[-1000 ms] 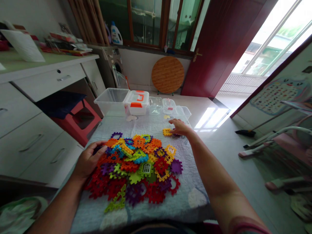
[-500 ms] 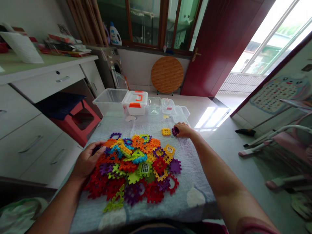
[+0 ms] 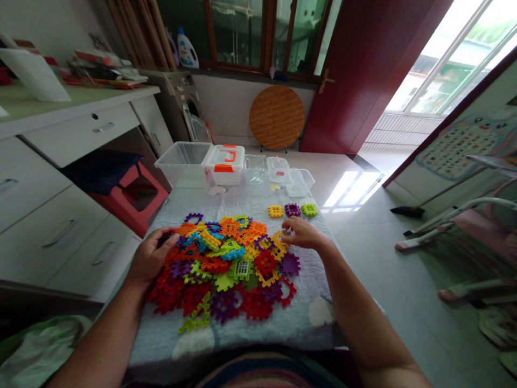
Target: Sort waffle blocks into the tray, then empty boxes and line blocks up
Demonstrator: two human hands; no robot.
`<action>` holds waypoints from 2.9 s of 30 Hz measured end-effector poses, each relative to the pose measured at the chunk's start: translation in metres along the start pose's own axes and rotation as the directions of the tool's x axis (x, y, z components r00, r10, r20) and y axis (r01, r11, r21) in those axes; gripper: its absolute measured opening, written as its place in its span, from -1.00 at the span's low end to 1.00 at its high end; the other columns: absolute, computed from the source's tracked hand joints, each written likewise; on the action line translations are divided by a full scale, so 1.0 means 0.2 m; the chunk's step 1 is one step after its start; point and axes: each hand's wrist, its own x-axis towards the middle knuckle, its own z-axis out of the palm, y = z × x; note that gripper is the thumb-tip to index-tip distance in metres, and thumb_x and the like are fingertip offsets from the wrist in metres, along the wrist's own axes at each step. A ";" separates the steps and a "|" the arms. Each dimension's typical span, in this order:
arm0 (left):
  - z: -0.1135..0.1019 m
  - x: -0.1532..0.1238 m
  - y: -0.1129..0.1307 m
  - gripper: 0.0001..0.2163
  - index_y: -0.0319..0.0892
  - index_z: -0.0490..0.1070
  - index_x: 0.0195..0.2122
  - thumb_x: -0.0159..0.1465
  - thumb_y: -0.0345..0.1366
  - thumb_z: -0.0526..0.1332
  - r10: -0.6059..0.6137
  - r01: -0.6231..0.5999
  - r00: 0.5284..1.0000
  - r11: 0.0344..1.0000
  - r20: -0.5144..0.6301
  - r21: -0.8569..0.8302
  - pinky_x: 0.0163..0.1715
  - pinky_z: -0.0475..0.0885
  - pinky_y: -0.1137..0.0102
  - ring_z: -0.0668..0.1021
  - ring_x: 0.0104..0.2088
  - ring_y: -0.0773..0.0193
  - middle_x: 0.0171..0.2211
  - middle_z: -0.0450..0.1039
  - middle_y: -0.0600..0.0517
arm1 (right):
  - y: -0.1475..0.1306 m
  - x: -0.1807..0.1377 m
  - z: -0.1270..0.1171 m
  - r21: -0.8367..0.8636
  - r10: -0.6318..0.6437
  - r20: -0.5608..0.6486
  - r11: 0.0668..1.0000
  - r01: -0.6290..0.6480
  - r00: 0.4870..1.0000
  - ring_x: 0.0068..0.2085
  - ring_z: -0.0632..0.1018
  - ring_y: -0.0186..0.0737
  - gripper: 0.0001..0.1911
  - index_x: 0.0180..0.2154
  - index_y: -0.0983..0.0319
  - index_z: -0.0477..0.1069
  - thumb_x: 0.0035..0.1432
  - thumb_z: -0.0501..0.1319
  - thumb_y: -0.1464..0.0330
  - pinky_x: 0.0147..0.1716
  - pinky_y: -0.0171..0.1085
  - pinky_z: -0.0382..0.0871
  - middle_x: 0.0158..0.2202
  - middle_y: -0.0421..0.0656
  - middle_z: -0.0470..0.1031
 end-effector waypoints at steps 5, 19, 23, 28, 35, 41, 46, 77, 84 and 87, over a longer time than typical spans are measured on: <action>0.00 -0.01 0.01 -0.50 -0.19 0.48 -0.03 0.16 0.08 0.20 -0.013 0.013 1.000 1.000 0.013 -0.026 0.00 0.47 0.24 0.58 -0.07 0.04 -0.09 0.56 -0.07 | -0.05 -0.01 0.06 0.030 0.005 -0.009 1.000 -0.005 1.000 -0.21 0.43 -0.20 -0.84 -0.29 0.25 0.43 0.06 0.28 0.32 -0.15 -0.26 0.30 -0.25 -0.10 0.43; 0.00 0.00 -0.01 -0.54 -0.19 0.46 -0.03 0.19 0.03 0.19 -0.005 0.005 1.000 1.000 0.026 -0.001 0.17 0.32 0.21 0.52 0.03 0.04 0.00 0.52 -0.05 | 0.09 -0.02 0.12 0.492 0.280 -0.450 0.870 -0.026 0.848 -0.44 0.28 -0.30 -0.89 -0.43 0.16 0.21 0.02 0.16 0.34 -0.42 -0.30 0.18 -0.47 -0.28 0.24; 0.00 0.01 -0.02 -0.55 -0.19 0.47 -0.04 0.19 0.03 0.19 -0.005 0.005 1.000 1.000 0.022 -0.004 0.17 0.32 0.21 0.52 0.03 0.02 -0.01 0.52 -0.08 | 0.11 -0.06 0.11 0.205 0.145 -0.436 0.977 -0.058 0.888 -0.28 0.37 -0.20 -0.92 -0.43 0.18 0.28 -0.01 0.19 0.44 -0.23 -0.23 0.26 -0.35 -0.18 0.33; 0.00 0.02 -0.04 -0.55 -0.18 0.47 -0.04 0.18 0.04 0.20 -0.004 0.004 1.000 1.000 0.027 -0.011 0.19 0.30 0.19 0.51 0.04 0.00 0.00 0.51 -0.08 | 0.12 -0.10 0.08 0.109 0.080 -0.200 0.992 -0.059 0.976 -0.19 0.42 -0.15 -0.91 -0.37 0.20 0.43 0.00 0.30 0.39 -0.07 -0.15 0.28 -0.27 -0.13 0.40; 0.00 0.01 -0.03 -0.56 -0.14 0.48 -0.04 0.19 0.05 0.20 -0.002 0.002 1.000 1.000 0.006 0.001 0.08 0.41 0.24 0.56 -0.01 0.02 -0.04 0.55 -0.06 | -0.07 -0.12 0.04 0.218 -0.125 -0.088 0.966 0.141 0.988 -0.18 0.45 -0.16 -0.67 -0.24 0.19 0.43 0.01 0.40 0.19 -0.12 -0.18 0.31 -0.23 -0.14 0.47; 0.00 0.00 -0.02 -0.53 -0.14 0.48 -0.05 0.16 0.09 0.19 -0.004 0.004 1.000 1.000 -0.002 -0.008 0.15 0.36 0.18 0.54 0.01 0.01 -0.04 0.54 -0.03 | -0.19 -0.12 0.09 0.131 -0.117 -0.009 0.984 0.117 0.993 -0.26 0.39 -0.15 -0.39 -0.13 0.22 0.34 -0.16 0.47 0.08 -0.21 -0.18 0.27 -0.27 -0.14 0.42; 0.01 0.01 -0.04 -0.54 -0.13 0.48 -0.06 0.16 0.09 0.20 0.004 -0.004 1.000 1.000 0.003 -0.013 0.17 0.34 0.17 0.55 0.01 0.02 -0.03 0.54 -0.03 | -0.13 -0.12 0.09 0.384 -0.075 -0.068 0.918 0.095 0.995 -0.37 0.33 -0.30 -0.62 -0.12 0.18 0.29 0.01 0.32 0.30 -0.36 -0.30 0.20 -0.37 -0.27 0.32; -0.01 0.01 0.00 -0.55 -0.18 0.47 -0.05 0.19 0.04 0.18 0.012 -0.014 1.000 0.998 0.021 0.057 0.09 0.39 0.19 0.55 -0.05 0.01 -0.03 0.54 -0.02 | 0.07 -0.14 0.06 0.016 0.118 -0.151 0.993 -0.117 0.981 -0.10 0.38 -0.06 -0.66 -0.20 0.20 0.34 -0.02 0.35 0.27 -0.01 -0.10 0.25 -0.15 -0.09 0.37; -0.01 0.01 0.01 -0.56 -0.16 0.47 -0.06 0.19 0.05 0.17 0.011 -0.013 0.999 0.999 0.031 0.049 0.11 0.37 0.19 0.54 -0.04 0.00 -0.03 0.53 -0.03 | 0.08 -0.14 0.07 0.037 0.140 -0.221 0.990 -0.135 0.965 0.00 0.36 -0.02 -0.49 0.00 0.22 0.36 -0.01 0.36 0.26 0.08 -0.06 0.22 -0.07 -0.05 0.35; 0.00 0.00 0.01 -0.55 -0.16 0.47 -0.06 0.19 0.07 0.17 0.000 -0.001 1.000 0.999 0.030 0.039 0.06 0.40 0.20 0.55 -0.07 -0.01 -0.06 0.54 -0.03 | 0.10 -0.12 0.09 0.019 0.158 -0.201 0.987 -0.158 0.967 -0.02 0.37 -0.03 -0.53 -0.03 0.21 0.41 0.02 0.36 0.23 0.08 -0.06 0.22 -0.08 -0.05 0.35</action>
